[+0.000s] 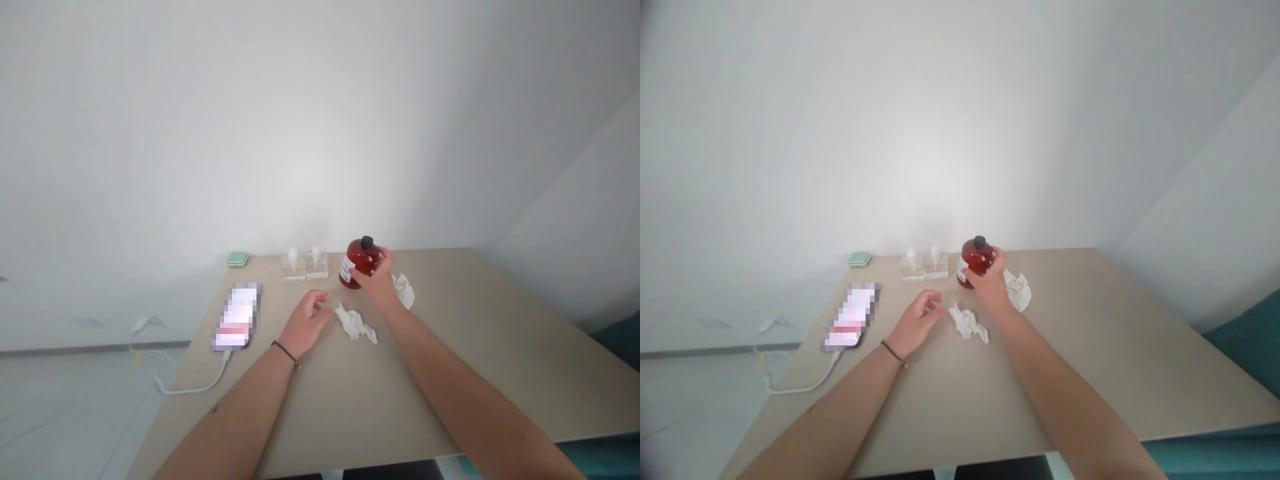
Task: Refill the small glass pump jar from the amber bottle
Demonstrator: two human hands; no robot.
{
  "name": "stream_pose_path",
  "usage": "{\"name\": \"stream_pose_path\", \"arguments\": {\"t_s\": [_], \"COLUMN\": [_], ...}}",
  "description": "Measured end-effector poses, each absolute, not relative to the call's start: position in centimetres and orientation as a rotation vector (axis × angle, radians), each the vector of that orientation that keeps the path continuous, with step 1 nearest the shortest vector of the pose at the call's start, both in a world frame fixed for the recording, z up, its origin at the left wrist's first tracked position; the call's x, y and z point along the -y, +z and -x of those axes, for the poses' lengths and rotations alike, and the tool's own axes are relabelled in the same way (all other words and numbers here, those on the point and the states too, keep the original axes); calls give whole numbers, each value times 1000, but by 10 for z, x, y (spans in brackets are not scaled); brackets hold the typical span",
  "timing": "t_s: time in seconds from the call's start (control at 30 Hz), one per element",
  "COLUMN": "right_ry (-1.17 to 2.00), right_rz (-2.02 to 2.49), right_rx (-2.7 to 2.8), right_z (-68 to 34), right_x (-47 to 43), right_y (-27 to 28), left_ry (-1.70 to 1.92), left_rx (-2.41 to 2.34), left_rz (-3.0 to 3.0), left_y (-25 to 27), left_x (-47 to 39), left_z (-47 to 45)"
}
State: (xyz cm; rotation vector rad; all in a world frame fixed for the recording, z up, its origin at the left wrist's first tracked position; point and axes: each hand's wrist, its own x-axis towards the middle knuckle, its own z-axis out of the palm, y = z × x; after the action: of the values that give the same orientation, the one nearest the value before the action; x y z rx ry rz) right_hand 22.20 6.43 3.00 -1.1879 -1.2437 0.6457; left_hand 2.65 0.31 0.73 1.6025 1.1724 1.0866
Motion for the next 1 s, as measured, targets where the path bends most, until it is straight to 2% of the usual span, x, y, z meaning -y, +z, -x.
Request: {"name": "stream_pose_path", "arguments": {"t_s": [0.4, 0.57, 0.8, 0.9, 1.0], "right_ry": [652, 732, 1024, 885, 528], "right_rz": [1344, 1192, 875, 951, 1398], "right_rx": [1284, 1274, 1440, 1592, 1793], "right_z": [-211, -202, -181, -191, -203], "right_x": [-100, -67, -23, -20, -11], "right_y": [29, 41, 45, 45, 46], "left_ry": [1068, 1189, 1321, 1368, 1430], "left_rx": [-1150, -1167, -946, -963, -1038], "left_rz": [-1661, -1537, -1402, -1347, -1300], "left_y": [2, 1, -1, -1, 3], "left_x": [-7, -5, -10, -13, -14], "left_z": [-26, -27, -27, -25, -23]}}
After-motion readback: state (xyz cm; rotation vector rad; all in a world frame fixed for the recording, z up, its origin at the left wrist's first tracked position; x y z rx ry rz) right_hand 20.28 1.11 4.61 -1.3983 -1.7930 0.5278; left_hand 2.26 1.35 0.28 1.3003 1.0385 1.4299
